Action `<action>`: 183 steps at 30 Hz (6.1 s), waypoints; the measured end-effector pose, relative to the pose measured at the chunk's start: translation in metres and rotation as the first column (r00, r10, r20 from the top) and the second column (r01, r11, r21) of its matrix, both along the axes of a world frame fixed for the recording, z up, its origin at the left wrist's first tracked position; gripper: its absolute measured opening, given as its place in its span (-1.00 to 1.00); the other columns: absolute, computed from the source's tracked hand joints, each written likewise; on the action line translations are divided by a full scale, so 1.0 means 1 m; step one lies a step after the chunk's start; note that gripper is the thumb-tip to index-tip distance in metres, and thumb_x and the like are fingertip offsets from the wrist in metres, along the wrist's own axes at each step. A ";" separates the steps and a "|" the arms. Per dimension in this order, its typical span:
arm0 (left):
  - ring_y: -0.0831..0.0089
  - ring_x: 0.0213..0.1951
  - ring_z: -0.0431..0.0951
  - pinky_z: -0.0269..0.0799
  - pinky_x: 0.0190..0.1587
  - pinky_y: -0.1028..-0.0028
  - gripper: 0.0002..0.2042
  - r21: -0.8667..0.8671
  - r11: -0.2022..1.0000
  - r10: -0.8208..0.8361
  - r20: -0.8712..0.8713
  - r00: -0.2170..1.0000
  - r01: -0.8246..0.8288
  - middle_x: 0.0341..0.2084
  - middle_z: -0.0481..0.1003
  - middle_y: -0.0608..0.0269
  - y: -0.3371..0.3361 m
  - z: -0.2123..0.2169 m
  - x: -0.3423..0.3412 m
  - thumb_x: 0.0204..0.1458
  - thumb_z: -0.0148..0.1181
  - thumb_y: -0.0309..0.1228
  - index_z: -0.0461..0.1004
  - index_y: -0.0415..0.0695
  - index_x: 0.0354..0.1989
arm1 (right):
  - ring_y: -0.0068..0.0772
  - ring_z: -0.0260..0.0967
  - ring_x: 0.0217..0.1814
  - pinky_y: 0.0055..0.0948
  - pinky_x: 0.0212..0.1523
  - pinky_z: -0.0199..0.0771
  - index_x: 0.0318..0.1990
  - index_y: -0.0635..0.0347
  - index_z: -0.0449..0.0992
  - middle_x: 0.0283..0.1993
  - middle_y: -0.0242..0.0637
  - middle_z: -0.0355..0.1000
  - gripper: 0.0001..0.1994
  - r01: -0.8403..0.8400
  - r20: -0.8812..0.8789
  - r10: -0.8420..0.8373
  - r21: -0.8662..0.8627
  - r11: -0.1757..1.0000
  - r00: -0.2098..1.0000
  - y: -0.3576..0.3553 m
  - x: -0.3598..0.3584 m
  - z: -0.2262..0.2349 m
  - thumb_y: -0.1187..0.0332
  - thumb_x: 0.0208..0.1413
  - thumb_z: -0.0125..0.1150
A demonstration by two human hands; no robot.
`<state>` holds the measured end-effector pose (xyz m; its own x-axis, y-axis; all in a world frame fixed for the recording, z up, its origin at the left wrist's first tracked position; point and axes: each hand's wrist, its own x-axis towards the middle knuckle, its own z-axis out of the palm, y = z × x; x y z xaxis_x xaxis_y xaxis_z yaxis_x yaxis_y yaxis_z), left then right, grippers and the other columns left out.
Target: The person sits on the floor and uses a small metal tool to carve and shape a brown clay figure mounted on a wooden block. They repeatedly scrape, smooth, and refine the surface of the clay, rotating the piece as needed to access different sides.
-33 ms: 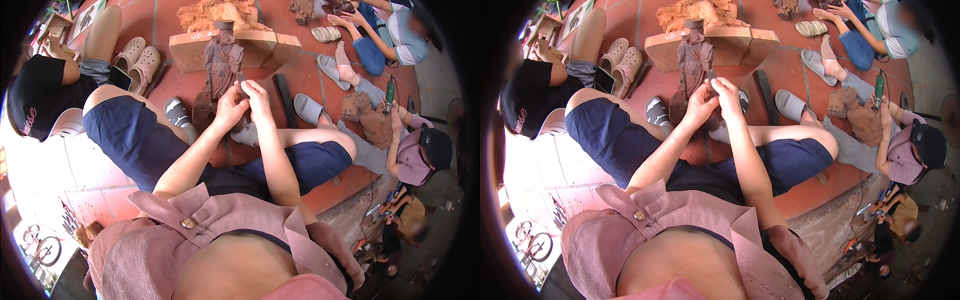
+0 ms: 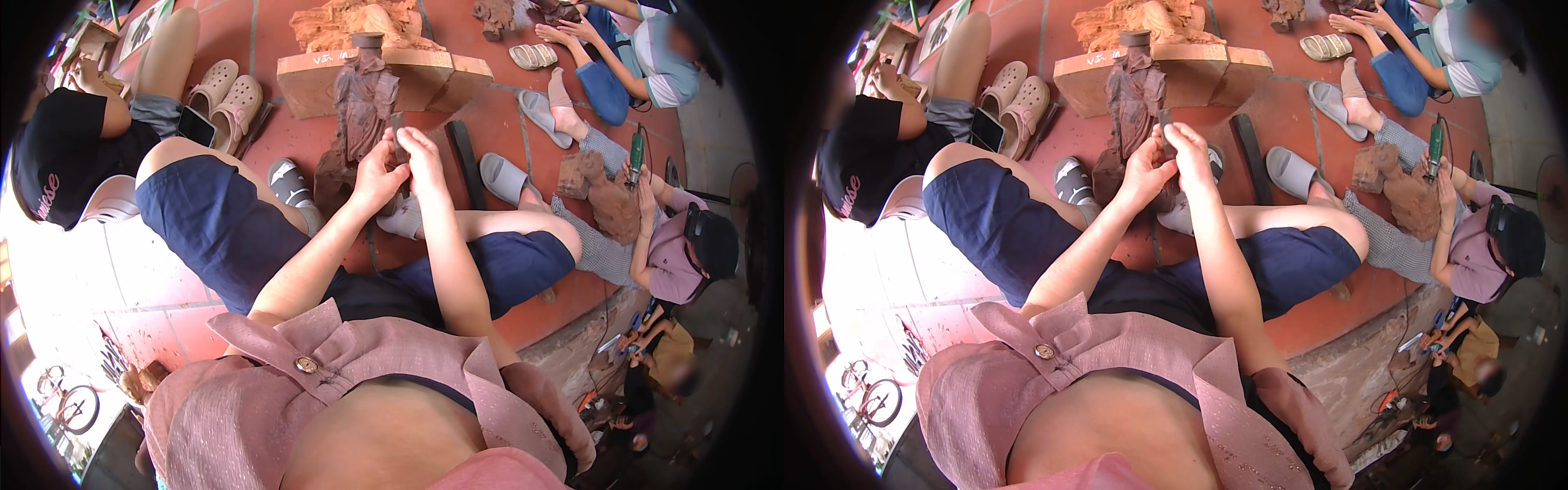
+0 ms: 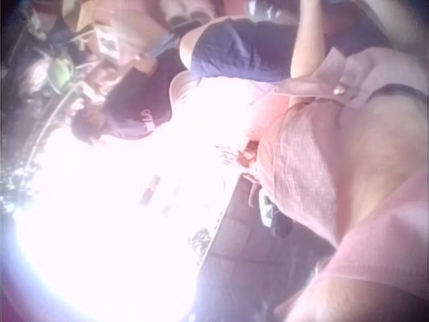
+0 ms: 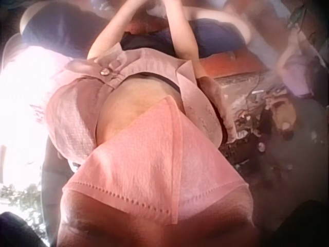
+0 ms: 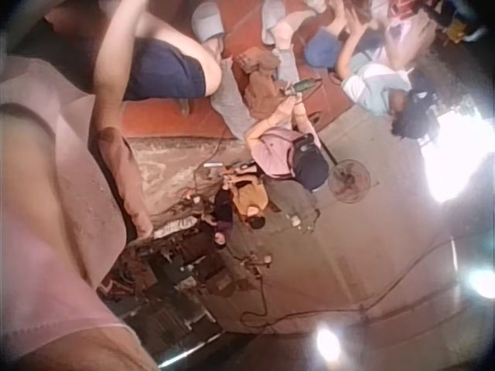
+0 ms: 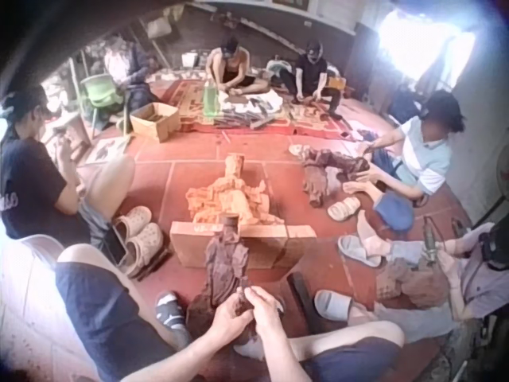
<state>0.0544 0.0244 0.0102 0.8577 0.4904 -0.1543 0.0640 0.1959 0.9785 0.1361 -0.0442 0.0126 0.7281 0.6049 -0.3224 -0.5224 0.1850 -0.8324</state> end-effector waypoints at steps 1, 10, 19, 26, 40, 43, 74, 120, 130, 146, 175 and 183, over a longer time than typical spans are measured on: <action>0.57 -0.52 0.45 0.37 -0.45 0.52 -0.87 0.060 0.998 -0.008 0.014 1.000 0.007 -0.57 0.46 0.31 0.003 -0.005 0.003 -0.12 0.15 -0.57 0.40 -0.25 -0.36 | -0.50 0.41 -0.28 -0.55 -0.18 0.39 -0.28 0.30 0.49 -0.30 -0.29 0.47 -0.80 -0.023 -0.007 0.024 0.080 0.997 1.000 0.001 0.007 -0.004 0.34 0.18 0.03; 0.60 -0.63 0.43 0.36 -0.69 0.58 -0.93 -0.038 0.999 -0.015 -0.151 0.988 0.010 -0.63 0.43 0.31 -0.001 0.004 0.002 -0.03 0.10 -0.54 0.43 -0.28 -0.39 | -0.47 0.41 -0.40 -0.51 -0.36 0.42 -0.33 0.31 0.47 -0.38 -0.25 0.45 -0.76 -0.095 -0.130 0.099 0.035 0.995 0.987 0.001 0.013 -0.017 0.28 0.19 0.03; 0.58 -0.69 0.42 0.35 -0.72 0.56 -0.91 -0.037 0.999 -0.038 -0.076 0.996 0.035 -0.64 0.40 0.30 0.001 0.006 0.005 -0.03 0.09 -0.56 0.43 -0.28 -0.34 | -0.54 0.39 -0.41 -0.54 -0.38 0.40 -0.33 0.29 0.49 -0.43 -0.33 0.45 -0.76 -0.135 -0.065 0.132 -0.056 0.989 0.989 0.002 0.026 -0.016 0.26 0.16 0.09; 0.59 -0.66 0.42 0.33 -0.63 0.53 -0.91 0.053 0.989 -0.127 -0.164 0.978 0.138 -0.67 0.41 0.29 0.000 0.004 -0.011 0.03 0.07 -0.47 0.43 -0.24 -0.38 | -0.54 0.41 -0.37 -0.57 -0.34 0.41 -0.27 0.29 0.51 -0.35 -0.31 0.47 -0.78 -0.145 -0.039 0.141 -0.119 0.982 0.989 -0.019 0.012 -0.014 0.30 0.17 0.07; 0.70 -0.76 0.18 0.04 -0.74 0.66 -0.85 -0.190 0.979 0.026 -0.257 0.966 -0.077 -0.65 0.35 0.36 0.023 -0.005 -0.025 0.17 -0.14 -0.45 0.39 -0.18 -0.25 | -0.64 0.15 -0.57 -0.53 -0.53 0.16 -0.52 0.33 0.43 -0.63 -0.43 0.27 -0.75 0.106 0.512 0.082 -0.327 0.939 0.855 0.020 -0.004 -0.033 0.31 0.07 0.18; 0.71 -0.77 0.17 0.02 -0.75 0.66 -0.85 -0.048 0.992 0.112 -0.146 0.983 -0.120 -0.67 0.34 0.38 0.029 -0.009 -0.020 0.16 -0.14 -0.46 0.40 -0.17 -0.26 | -0.38 0.28 -0.53 -0.40 -0.48 0.24 -0.48 0.35 0.43 -0.57 -0.19 0.32 -0.75 0.216 0.714 0.105 -0.344 0.914 0.692 0.030 -0.003 -0.014 0.30 0.04 0.20; 0.72 -0.69 0.21 0.08 -0.63 0.67 -0.78 -0.008 0.999 0.037 -0.128 0.991 -0.038 -0.68 0.37 0.43 0.055 -0.001 -0.015 0.12 -0.08 -0.42 0.49 -0.19 -0.18 | -0.52 0.24 -0.42 -0.50 -0.37 0.23 -0.48 0.37 0.41 -0.45 -0.30 0.32 -0.75 0.085 0.445 0.026 -0.228 0.970 0.895 0.034 0.008 -0.025 0.31 0.04 0.20; 0.61 -0.63 0.31 0.22 -0.56 0.53 -0.89 0.178 0.973 0.166 -0.090 0.982 -0.149 -0.69 0.33 0.33 0.015 -0.015 -0.011 0.15 -0.13 -0.46 0.34 -0.19 -0.34 | -0.67 0.16 -0.53 -0.58 -0.50 0.16 -0.54 0.33 0.43 -0.52 -0.45 0.28 -0.75 0.091 0.353 -0.025 -0.172 0.981 0.935 0.023 -0.001 -0.023 0.34 0.09 0.17; 0.62 -0.72 0.31 0.27 -0.69 0.62 -0.86 -0.239 0.971 -0.067 -0.238 0.969 0.008 -0.62 0.38 0.29 -0.007 0.002 -0.030 0.18 -0.22 -0.46 0.31 -0.18 -0.25 | -0.76 0.12 -0.57 -0.68 -0.55 0.10 -0.54 0.16 0.43 -0.60 -0.56 0.26 -0.79 0.041 0.204 0.006 -0.224 0.974 0.979 -0.013 -0.015 -0.032 0.33 0.11 0.17; 0.66 -0.69 0.31 0.27 -0.66 0.62 -0.83 -0.033 0.996 0.071 -0.174 0.982 -0.078 -0.60 0.39 0.34 0.004 0.007 -0.019 0.15 -0.18 -0.49 0.34 -0.17 -0.16 | -0.77 0.09 -0.57 -0.66 -0.55 0.07 -0.52 0.22 0.46 -0.62 -0.57 0.24 -0.78 0.073 0.336 0.008 -0.226 0.972 0.942 0.010 -0.003 -0.018 0.33 0.11 0.17; 0.68 -0.64 0.31 0.21 -0.62 0.63 -0.80 0.065 0.986 0.162 -0.182 0.970 -0.152 -0.62 0.39 0.39 0.017 -0.029 -0.020 0.10 -0.08 -0.51 0.44 -0.19 -0.15 | -0.76 0.06 -0.56 -0.61 -0.57 0.08 -0.53 0.29 0.44 -0.63 -0.56 0.24 -0.78 0.133 0.462 0.050 -0.356 0.925 0.885 0.017 -0.006 -0.034 0.36 0.09 0.18; 0.69 -0.62 0.32 0.27 -0.61 0.64 -0.75 -0.011 0.992 0.122 -0.083 0.989 -0.124 -0.51 0.41 0.35 0.011 -0.003 -0.011 0.09 -0.14 -0.59 0.34 -0.20 -0.06 | -0.76 0.03 -0.58 -0.62 -0.58 0.06 -0.46 0.28 0.45 -0.64 -0.58 0.20 -0.80 0.143 0.484 0.011 -0.280 0.949 0.875 0.020 0.003 -0.012 0.34 0.13 0.13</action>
